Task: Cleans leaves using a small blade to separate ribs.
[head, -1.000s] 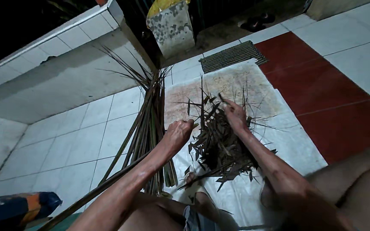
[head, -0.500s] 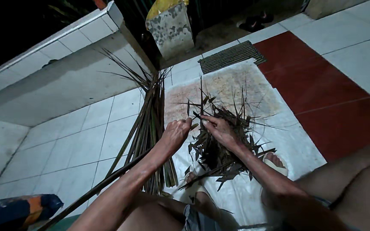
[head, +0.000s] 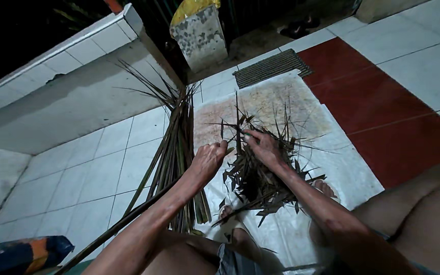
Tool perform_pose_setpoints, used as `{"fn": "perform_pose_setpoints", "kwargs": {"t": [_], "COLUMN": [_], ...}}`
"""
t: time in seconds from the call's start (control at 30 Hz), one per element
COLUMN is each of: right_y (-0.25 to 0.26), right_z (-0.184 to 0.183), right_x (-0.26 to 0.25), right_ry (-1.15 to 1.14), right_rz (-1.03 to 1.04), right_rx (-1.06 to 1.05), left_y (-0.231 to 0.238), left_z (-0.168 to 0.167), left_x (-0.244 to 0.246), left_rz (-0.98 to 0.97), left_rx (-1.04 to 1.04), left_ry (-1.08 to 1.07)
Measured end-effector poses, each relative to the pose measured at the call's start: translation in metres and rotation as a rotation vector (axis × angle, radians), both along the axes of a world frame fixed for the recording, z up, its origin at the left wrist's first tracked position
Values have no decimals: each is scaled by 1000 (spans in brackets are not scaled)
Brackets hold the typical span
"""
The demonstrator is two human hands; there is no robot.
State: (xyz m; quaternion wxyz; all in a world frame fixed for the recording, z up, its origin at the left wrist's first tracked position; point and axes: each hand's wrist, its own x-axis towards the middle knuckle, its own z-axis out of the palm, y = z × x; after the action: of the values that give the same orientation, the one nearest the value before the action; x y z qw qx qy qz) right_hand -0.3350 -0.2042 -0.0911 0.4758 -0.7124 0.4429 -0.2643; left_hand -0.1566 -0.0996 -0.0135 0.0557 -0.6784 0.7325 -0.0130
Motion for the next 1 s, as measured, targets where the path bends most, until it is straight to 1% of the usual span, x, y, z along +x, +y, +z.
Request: {"fn": "perform_pose_setpoints", "kwargs": {"t": [0.17, 0.27, 0.37, 0.47, 0.53, 0.6, 0.7, 0.8, 1.0], "right_y": [-12, -36, -46, -25, -13, -1, 6, 2, -5], "right_z": [-7, -21, -31, -30, -25, -24, -28, -30, -23], "right_x": [-11, -16, -28, -32, -24, -13, -3, -1, -2], "right_ry": [-55, -42, -95, -193, -240, -272, -272, -253, -241], "right_rz": [-46, -136, -195, -117, -17, 76, 98, 83, 54], "right_rx": [68, 113, 117, 51, 5, 10, 34, -2, -7], "left_y": [1, 2, 0, -2, -4, -6, -4, -1, 1], "left_z": [0, 1, 3, 4, 4, 4, 7, 8, 13], "left_x": [-3, -3, 3, 12, 16, 17, 15, 14, 12], "left_rz": [-4, 3, 36, 70, 97, 129, 145, 164, 188], "left_rx": [-7, -4, -3, 7, 30, 54, 74, 80, 89], "left_ry": [4, 12, 130, 338, 452, 527, 558, 554, 556]}}
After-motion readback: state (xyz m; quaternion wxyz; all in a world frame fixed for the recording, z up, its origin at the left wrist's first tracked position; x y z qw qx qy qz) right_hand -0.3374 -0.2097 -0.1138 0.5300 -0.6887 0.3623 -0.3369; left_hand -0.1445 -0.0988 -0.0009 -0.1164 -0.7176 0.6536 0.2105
